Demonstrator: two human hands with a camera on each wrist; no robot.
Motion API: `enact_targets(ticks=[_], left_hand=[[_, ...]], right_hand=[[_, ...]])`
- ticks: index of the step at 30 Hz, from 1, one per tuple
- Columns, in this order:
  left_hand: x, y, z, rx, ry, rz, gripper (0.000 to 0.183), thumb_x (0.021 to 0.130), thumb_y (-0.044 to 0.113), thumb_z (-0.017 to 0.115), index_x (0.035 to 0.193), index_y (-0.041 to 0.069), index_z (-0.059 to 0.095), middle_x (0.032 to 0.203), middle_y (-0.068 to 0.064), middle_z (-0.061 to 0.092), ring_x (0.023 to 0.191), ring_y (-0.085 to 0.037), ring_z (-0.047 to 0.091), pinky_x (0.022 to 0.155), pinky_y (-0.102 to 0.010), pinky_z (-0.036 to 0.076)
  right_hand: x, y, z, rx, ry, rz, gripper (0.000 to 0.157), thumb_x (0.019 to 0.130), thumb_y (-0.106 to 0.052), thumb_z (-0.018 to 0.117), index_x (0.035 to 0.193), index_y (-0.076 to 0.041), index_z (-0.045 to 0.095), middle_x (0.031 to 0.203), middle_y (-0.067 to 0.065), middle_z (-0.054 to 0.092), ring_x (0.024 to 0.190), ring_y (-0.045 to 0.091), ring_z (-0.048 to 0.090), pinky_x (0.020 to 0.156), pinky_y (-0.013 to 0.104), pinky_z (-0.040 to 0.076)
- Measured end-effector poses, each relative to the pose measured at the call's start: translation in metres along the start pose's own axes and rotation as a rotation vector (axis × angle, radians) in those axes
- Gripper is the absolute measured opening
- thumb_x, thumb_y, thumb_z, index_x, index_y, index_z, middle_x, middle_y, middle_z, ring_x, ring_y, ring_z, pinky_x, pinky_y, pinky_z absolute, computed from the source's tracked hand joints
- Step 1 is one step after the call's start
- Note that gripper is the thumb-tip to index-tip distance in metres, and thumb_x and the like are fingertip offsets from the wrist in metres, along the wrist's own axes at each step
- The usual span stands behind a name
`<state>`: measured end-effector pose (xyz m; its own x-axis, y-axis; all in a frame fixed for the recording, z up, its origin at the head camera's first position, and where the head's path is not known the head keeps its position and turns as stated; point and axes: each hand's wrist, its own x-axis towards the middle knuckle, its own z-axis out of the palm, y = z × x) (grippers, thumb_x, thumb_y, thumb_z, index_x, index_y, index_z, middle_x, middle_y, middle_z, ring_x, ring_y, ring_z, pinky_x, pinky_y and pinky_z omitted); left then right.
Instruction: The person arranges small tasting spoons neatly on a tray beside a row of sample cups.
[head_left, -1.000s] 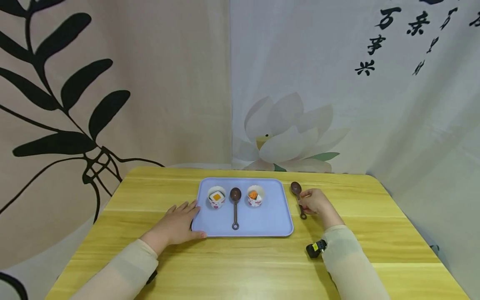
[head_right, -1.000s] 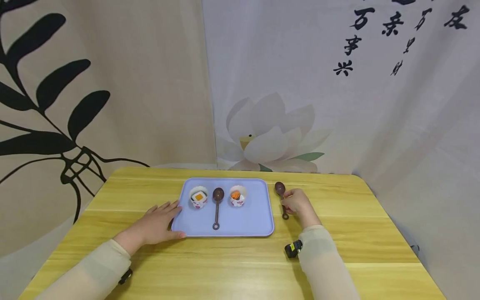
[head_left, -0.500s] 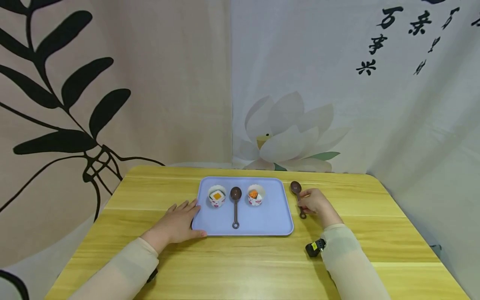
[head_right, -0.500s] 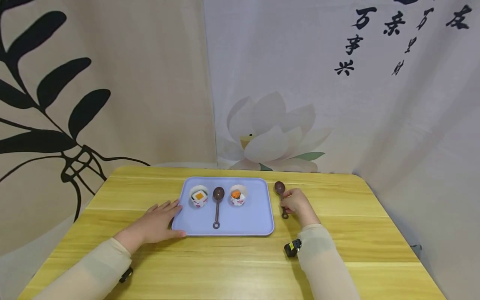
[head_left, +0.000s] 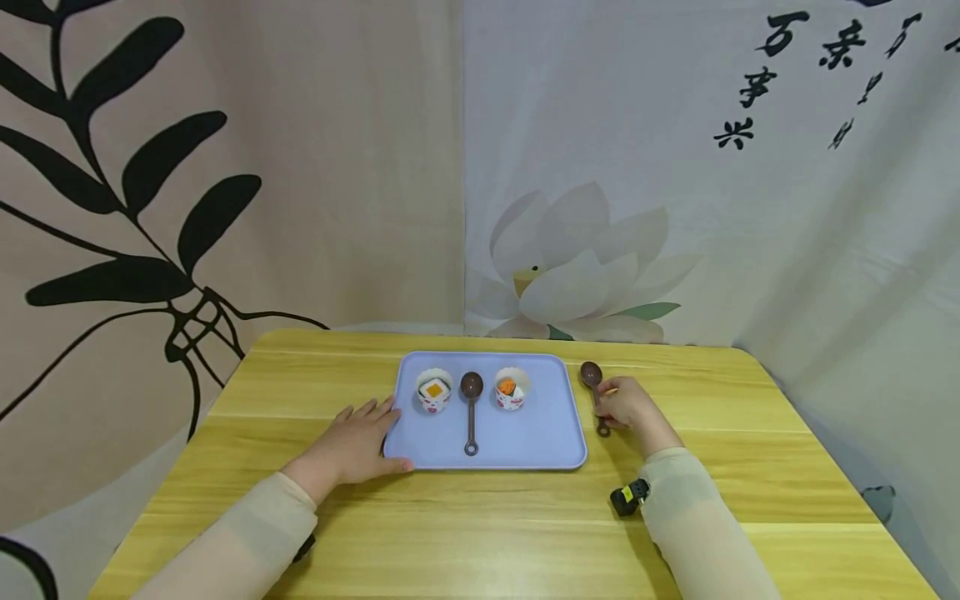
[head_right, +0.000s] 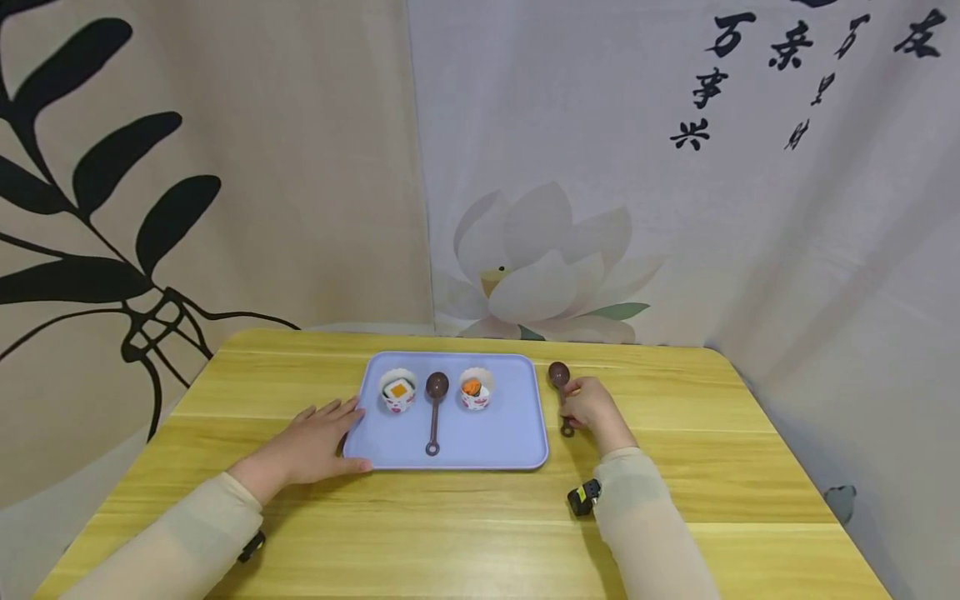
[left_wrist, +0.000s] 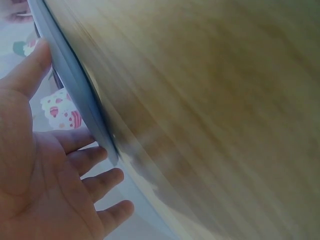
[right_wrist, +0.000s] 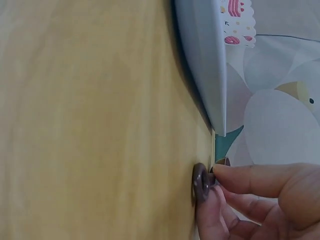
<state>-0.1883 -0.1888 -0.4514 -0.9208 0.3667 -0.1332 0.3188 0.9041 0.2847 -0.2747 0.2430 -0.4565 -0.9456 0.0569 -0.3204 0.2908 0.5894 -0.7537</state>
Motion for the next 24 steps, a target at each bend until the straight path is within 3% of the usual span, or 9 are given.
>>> enact_targets(ticks=[24], left_hand=[[-0.0004, -0.0011, 0.0010, -0.008, -0.004, -0.013, 0.097, 0.084, 0.065, 0.069, 0.150, -0.002, 0.042, 0.161, -0.021, 0.029, 0.146, -0.047, 0.025, 0.116, -0.066, 0.015]], right_hand=[[-0.0054, 0.0042, 0.0001, 0.092, -0.079, -0.019, 0.035, 0.088, 0.009, 0.069, 0.118, 0.009, 0.052, 0.086, 0.010, 0.057, 0.061, 0.013, 0.058, 0.057, 0.024, 0.056]])
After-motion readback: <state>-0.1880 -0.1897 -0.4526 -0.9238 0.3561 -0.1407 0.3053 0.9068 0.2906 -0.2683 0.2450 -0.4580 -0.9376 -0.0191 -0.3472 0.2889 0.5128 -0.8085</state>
